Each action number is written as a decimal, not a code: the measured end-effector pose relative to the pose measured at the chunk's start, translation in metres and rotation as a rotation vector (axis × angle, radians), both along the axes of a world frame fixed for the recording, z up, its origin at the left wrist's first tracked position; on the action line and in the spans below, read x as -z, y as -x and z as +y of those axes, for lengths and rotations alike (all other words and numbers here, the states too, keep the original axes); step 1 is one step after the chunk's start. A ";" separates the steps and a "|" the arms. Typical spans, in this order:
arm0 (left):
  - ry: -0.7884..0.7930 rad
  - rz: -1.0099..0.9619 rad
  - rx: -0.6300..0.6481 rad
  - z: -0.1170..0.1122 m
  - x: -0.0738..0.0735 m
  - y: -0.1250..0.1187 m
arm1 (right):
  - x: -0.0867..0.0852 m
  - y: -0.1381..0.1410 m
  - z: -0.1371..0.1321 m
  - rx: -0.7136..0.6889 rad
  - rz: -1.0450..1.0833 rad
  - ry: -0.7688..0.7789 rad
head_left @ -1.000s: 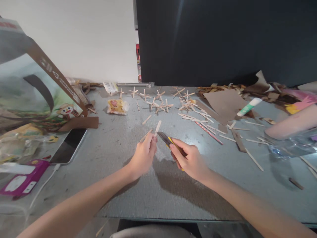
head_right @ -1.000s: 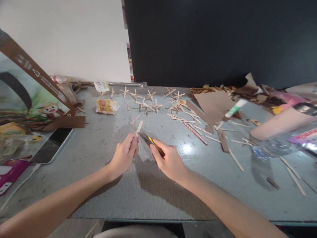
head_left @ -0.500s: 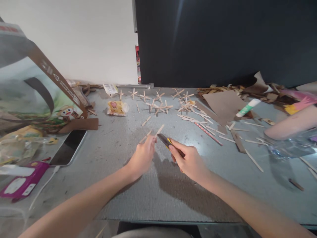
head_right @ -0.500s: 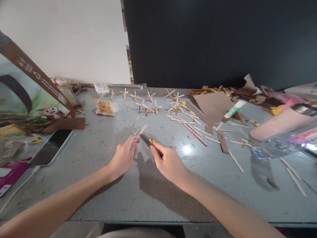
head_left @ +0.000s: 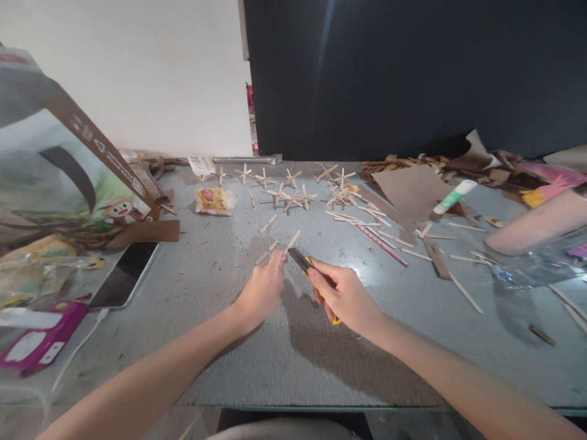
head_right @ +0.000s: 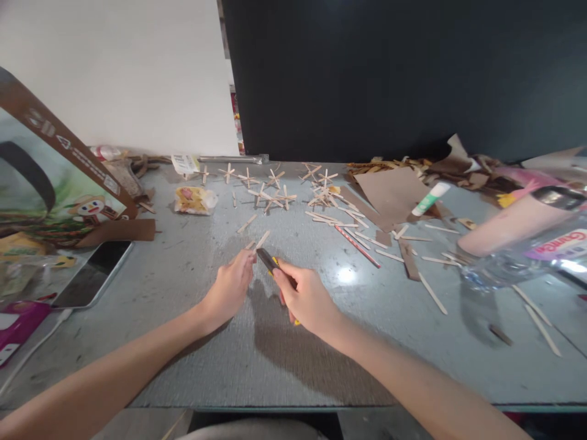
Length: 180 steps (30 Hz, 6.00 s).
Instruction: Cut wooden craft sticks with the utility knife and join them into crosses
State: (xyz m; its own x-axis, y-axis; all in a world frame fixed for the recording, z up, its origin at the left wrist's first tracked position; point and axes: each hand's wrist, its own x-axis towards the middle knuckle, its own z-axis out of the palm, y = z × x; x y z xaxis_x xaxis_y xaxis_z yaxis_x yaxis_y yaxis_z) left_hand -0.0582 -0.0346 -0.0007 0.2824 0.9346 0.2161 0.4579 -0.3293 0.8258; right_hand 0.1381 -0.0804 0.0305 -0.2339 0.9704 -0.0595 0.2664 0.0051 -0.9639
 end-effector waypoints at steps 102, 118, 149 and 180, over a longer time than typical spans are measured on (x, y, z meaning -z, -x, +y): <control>0.964 -0.992 0.264 0.007 -0.031 -0.008 | 0.001 -0.003 0.010 0.048 0.344 0.088; 0.694 -0.688 0.360 -0.017 -0.020 -0.022 | 0.012 0.007 0.007 0.258 -0.060 -0.325; 0.688 -0.742 0.358 -0.022 -0.015 -0.026 | 0.023 0.005 0.016 0.129 -0.103 -0.385; 0.678 -0.945 0.315 -0.016 -0.026 -0.018 | 0.017 -0.006 0.028 0.350 -0.102 -0.258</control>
